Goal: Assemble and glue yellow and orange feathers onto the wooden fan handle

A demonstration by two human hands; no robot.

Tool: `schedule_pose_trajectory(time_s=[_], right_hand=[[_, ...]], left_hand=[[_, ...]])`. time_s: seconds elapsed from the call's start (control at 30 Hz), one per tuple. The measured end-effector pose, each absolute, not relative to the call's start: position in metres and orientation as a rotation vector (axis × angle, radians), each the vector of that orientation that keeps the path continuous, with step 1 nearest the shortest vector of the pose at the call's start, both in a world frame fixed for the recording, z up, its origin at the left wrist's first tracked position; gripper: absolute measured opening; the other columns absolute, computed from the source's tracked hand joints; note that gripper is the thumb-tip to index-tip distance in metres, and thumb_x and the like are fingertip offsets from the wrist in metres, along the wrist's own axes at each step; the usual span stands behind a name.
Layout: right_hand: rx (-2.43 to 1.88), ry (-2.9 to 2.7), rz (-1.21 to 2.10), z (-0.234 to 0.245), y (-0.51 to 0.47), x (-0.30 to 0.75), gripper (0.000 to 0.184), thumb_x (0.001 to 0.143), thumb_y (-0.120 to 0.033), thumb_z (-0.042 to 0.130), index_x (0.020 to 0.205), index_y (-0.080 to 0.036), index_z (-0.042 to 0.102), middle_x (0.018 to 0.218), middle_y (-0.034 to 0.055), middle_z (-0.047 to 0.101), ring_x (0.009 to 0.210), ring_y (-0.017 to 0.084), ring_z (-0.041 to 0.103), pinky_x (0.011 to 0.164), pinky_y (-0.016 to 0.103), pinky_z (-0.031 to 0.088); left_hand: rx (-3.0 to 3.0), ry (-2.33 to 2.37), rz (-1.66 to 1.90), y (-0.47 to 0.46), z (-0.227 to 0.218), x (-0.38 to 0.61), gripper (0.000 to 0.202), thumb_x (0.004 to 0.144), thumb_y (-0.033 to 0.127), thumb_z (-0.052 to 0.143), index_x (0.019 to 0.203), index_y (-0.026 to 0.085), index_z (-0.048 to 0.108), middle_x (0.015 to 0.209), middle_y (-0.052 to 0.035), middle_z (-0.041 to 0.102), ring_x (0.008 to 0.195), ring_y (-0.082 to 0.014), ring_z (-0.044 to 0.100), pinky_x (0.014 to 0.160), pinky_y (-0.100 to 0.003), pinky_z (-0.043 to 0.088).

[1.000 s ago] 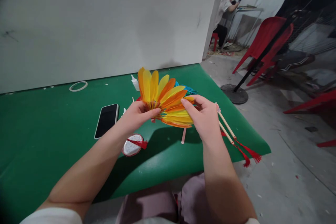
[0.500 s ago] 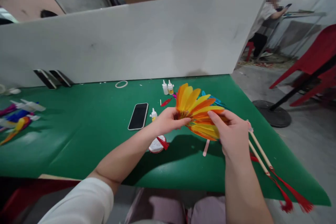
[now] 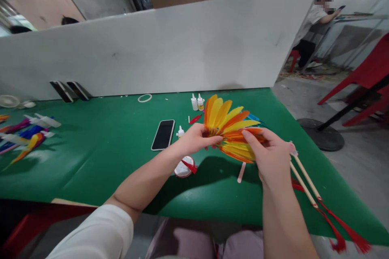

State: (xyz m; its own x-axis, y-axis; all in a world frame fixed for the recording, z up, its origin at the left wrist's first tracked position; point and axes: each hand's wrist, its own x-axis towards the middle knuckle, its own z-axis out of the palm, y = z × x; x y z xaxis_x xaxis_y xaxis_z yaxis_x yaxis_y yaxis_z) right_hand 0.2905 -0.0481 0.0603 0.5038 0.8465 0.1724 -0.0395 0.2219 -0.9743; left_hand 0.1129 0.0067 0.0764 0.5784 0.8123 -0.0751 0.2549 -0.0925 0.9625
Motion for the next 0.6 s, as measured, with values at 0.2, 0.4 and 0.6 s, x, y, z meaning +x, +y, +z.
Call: schedule_pose_trajectory(time_s=[0.2, 0.4, 0.6], right_hand=[[-1.174, -0.845, 0.693, 0.0664, -0.0487, 0.2921, 0.023, 0.060, -0.032, 0.075, 0.079, -0.023, 0.067, 0.064, -0.0025, 0.064, 0.058, 0.014, 0.061, 0.054, 0.027, 0.053], [-1.209, -0.939, 0.637, 0.0651, -0.0509, 0.2963, 0.020, 0.066, -0.036, 0.070, 0.078, -0.021, 0.066, 0.067, -0.0003, 0.065, 0.062, 0.014, 0.061, 0.058, 0.028, 0.053], [-1.214, -0.957, 0.594, 0.0644, -0.0501, 0.2977, 0.019, 0.067, -0.034, 0.070, 0.081, -0.021, 0.066, 0.075, 0.0004, 0.068, 0.069, 0.014, 0.063, 0.064, 0.029, 0.053]], left_hand=[[1.528, 0.880, 0.619, 0.0092, 0.0760, 0.1139, 0.030, 0.072, 0.038, 0.064, 0.083, 0.010, 0.063, 0.064, -0.0016, 0.061, 0.051, -0.0086, 0.056, 0.041, -0.018, 0.042], [1.524, 0.901, 0.596, 0.0114, 0.0754, 0.1115, 0.033, 0.070, 0.040, 0.066, 0.084, 0.011, 0.063, 0.069, -0.0022, 0.062, 0.050, -0.0083, 0.055, 0.039, -0.018, 0.042], [1.512, 0.903, 0.562, 0.0110, 0.0761, 0.1119, 0.028, 0.071, 0.038, 0.065, 0.082, 0.012, 0.061, 0.063, 0.0005, 0.059, 0.047, -0.0084, 0.055, 0.036, -0.018, 0.041]])
